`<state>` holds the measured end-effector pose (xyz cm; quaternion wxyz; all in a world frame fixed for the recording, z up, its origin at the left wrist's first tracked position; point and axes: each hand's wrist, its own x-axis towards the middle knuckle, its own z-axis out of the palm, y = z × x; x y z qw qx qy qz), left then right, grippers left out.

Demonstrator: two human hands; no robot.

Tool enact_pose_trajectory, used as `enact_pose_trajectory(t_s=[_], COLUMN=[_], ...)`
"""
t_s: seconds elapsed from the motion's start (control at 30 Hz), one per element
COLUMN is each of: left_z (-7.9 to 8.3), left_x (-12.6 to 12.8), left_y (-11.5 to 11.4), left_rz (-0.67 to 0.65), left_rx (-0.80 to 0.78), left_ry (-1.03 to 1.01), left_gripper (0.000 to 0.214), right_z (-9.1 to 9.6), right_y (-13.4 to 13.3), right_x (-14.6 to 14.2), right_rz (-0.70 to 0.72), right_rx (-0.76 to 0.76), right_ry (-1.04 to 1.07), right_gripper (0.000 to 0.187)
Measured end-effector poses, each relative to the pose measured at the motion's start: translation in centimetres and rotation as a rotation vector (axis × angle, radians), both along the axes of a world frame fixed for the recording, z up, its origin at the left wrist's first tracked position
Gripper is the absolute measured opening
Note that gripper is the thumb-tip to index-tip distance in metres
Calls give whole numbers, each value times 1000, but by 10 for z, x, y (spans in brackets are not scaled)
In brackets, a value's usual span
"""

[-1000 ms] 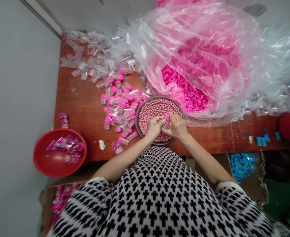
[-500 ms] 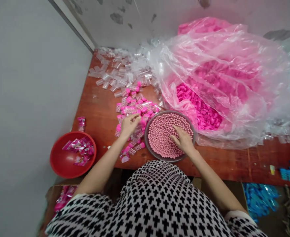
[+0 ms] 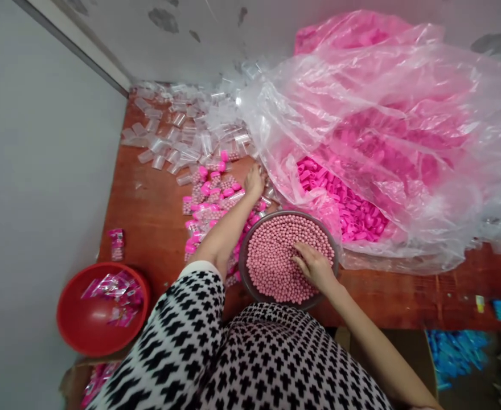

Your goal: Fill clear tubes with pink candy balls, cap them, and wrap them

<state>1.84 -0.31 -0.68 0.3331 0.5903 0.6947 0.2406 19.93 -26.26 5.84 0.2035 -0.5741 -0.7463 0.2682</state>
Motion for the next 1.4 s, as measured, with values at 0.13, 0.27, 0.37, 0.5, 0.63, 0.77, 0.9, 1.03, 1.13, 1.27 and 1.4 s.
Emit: enact_pose_trajectory(t_s=[0.13, 0.27, 0.37, 0.5, 0.63, 0.77, 0.9, 1.03, 1.13, 1.27, 1.4], left_z=[12, 54, 83, 103, 110, 107, 89, 64, 47, 36, 42], left_x=[-13, -23, -21, -14, -16, -20, -1, 42, 65, 62, 41], left_y=[1, -49, -119, -198, -223, -218, -213, -217, -220, -223, -224], left_rz=[37, -3, -158, -368, -538, -746, -903, -943, -906, -776, -460], left_rx=[17, 44, -47, -349, -282, -144, -167, -208, -201, -174, -130], left_ry=[-76, -212, -373, -683, -462, 125, 554, 485, 412, 158, -584], left_gripper=[15, 18, 24, 31, 29, 28, 30, 32, 30, 22, 19], right_z=[2, 12, 19, 25, 29, 31, 29, 19, 10, -4, -15], right_y=[1, 12, 21, 17, -5, -21, -21, -3, 20, 51, 66], right_x=[0, -9, -16, -18, -15, -1, 41, 100, 131, 139, 134], right_rz=[-28, -144, -261, -280, -213, -226, -385, -637, -729, -737, -701], right_rx=[-19, -85, -180, -229, -253, -246, -168, -89, -148, -354, -474], right_ry=[44, 233, 485, 581, 540, 478, 410, 183, -104, -360, -433], right_gripper=[31, 40, 55, 28, 20, 26, 22, 28, 34, 47, 50])
